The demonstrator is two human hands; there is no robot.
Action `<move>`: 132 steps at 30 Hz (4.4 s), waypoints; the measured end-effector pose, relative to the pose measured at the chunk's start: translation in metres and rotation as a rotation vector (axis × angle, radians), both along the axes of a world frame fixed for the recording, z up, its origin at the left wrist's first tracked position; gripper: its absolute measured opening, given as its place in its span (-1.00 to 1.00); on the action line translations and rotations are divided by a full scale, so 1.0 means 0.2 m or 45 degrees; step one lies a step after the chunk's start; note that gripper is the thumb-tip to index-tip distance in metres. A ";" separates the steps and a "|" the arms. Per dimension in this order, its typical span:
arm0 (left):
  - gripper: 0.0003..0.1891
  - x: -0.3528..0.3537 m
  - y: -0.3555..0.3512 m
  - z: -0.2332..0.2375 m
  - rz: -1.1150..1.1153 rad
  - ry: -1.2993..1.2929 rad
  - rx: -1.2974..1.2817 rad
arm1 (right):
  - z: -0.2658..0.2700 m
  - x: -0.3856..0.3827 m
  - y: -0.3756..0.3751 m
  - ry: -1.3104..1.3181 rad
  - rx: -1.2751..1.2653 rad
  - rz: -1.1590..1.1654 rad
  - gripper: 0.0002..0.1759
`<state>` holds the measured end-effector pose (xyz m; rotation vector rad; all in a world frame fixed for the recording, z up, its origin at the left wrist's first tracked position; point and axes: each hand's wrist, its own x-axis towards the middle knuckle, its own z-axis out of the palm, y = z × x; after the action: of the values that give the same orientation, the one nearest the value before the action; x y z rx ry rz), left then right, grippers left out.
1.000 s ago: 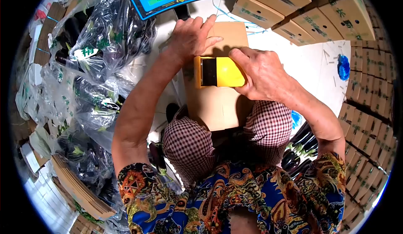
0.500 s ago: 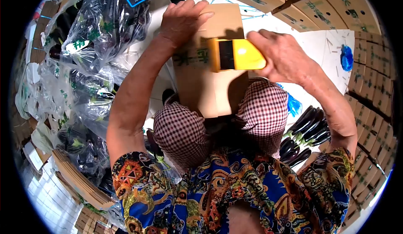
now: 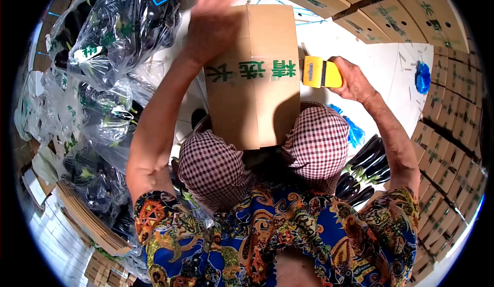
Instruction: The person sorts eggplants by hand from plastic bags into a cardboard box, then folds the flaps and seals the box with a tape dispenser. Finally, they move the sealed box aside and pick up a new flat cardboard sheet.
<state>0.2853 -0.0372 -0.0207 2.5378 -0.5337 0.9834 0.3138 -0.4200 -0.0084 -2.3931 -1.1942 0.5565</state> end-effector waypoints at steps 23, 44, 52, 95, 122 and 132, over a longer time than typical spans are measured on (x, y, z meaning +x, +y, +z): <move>-0.38 -0.61 0.12 -0.69 0.027 1.577 -1.912 | 0.50 -0.17 0.62 -0.204 -0.206 -0.017 -0.60; -0.18 -0.54 0.30 -0.32 0.420 1.237 -1.040 | 0.50 -0.14 0.67 -0.147 -0.338 0.128 -0.62; -0.25 -0.55 0.26 -0.25 0.434 1.252 -1.283 | 0.13 -0.11 0.15 0.035 -0.149 -0.084 -0.56; -0.45 -0.59 0.21 -0.05 0.509 0.971 -0.938 | 0.58 -0.20 0.90 -0.221 -0.168 0.151 -0.51; -0.41 -0.59 0.24 0.03 0.770 1.257 -1.242 | -0.38 -0.18 -0.19 0.016 -0.187 -0.194 -0.49; -0.40 -0.60 0.16 0.05 0.532 1.138 -1.231 | -0.32 -0.10 0.74 -0.677 -0.910 0.729 -0.62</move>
<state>0.1644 -0.0053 -0.0099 1.8724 0.6109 0.0410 0.2935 -0.2712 -0.0732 -2.8720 -2.2682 0.6031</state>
